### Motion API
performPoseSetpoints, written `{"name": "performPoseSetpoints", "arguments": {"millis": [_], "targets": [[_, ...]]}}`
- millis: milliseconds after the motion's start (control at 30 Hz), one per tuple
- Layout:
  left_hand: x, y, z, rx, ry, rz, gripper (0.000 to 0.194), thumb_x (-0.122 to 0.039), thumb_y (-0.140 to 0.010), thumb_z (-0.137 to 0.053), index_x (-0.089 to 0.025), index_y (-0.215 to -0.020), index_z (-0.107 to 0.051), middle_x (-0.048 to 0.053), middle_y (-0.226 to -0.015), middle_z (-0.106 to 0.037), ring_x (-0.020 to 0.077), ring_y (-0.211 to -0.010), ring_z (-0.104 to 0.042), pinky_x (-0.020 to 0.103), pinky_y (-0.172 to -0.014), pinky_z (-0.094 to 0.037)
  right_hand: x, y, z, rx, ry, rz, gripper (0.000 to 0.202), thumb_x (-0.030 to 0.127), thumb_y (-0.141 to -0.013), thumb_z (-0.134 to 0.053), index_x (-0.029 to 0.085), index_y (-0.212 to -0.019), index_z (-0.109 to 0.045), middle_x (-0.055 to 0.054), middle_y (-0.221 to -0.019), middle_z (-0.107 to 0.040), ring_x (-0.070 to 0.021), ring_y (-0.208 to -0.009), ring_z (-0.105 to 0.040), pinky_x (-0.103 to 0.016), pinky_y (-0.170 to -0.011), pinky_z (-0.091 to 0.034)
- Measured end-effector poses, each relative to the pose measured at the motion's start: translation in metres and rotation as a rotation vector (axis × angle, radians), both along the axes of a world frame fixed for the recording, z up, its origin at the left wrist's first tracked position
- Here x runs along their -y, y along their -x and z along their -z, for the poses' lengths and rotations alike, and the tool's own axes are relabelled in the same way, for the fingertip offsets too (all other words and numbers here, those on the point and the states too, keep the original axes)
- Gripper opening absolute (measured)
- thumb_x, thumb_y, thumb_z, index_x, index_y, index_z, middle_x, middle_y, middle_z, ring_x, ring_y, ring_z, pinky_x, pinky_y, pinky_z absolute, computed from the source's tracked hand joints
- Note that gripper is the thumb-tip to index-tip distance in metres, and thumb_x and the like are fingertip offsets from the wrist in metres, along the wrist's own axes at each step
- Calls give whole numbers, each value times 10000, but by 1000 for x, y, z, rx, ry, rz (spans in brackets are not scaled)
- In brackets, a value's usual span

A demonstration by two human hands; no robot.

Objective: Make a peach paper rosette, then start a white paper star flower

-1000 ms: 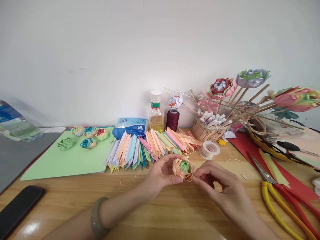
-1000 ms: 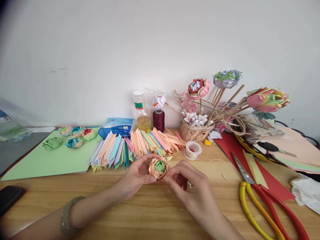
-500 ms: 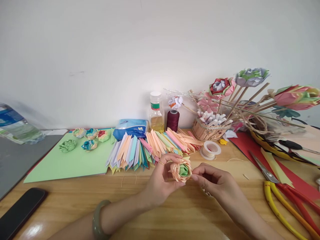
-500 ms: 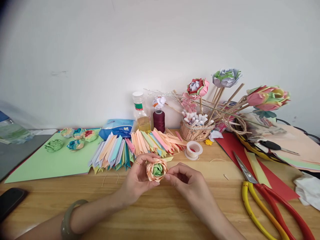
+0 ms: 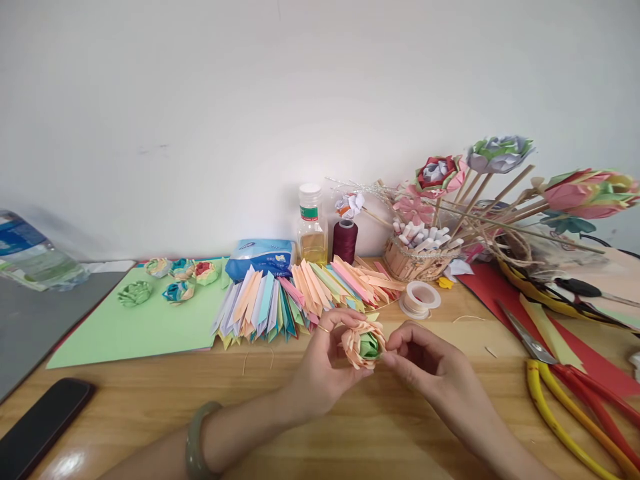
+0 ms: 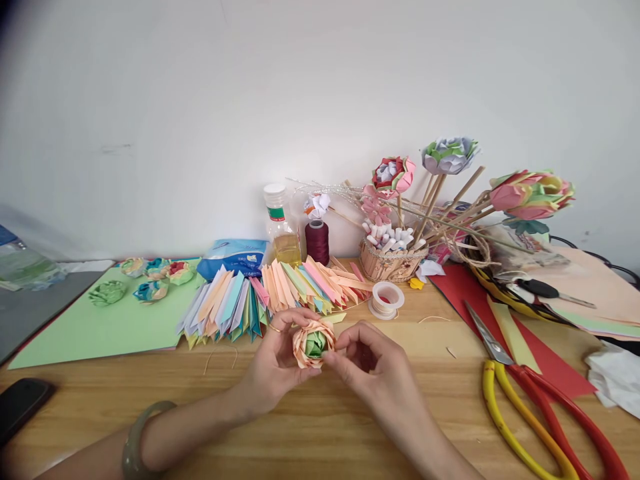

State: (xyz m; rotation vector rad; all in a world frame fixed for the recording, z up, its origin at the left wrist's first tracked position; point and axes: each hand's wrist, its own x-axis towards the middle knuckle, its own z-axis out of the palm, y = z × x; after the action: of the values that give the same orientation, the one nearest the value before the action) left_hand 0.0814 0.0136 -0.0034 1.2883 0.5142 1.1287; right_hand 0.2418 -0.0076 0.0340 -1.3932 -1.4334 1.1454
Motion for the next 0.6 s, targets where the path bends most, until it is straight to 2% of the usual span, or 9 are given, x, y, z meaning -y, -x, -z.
{"name": "performPoseSetpoints", "arguments": {"millis": [133, 267, 433, 600], "targets": [[0, -1, -1, 66, 32, 31, 444, -121, -636, -697, -253, -971, -436, 19, -1089, -418, 152, -980, -493, 277, -812, -415, -2, -2, 2, -116, 55, -71, 322, 467, -694, -621, 194, -612, -473, 55, -556, -403, -83, -486, -330, -211, -430, -241], [-2, -2, -2, 122, 77, 48, 461, -138, -598, -729, -245, -953, -455, 13, -1064, -452, 142, -929, -507, 276, -799, -411, -1, -2, -2, -229, 161, -127, 345, 481, -686, -640, 189, -628, -466, 70, -539, -379, -69, -469, -273, -206, -425, -199], [-6, -1, -4, 148, 169, 83, 483, -155, -569, -751, -224, -958, -472, 22, -999, -512, 148, -898, -510, 284, -796, -405, 1, 2, -5, -358, 199, -102, 338, 475, -681, -653, 181, -671, -486, 78, -535, -359, -58, -460, -251, -202, -426, -163], [-6, -1, -6, 192, 280, 125, 514, -117, -554, -756, -233, -983, -497, 3, -971, -531, 130, -907, -502, 257, -803, -404, 1, 0, -4, -351, 152, -49, 309, 465, -708, -626, 182, -703, -501, 69, -547, -354, -60, -452, -258, -202, -417, -179]]}}
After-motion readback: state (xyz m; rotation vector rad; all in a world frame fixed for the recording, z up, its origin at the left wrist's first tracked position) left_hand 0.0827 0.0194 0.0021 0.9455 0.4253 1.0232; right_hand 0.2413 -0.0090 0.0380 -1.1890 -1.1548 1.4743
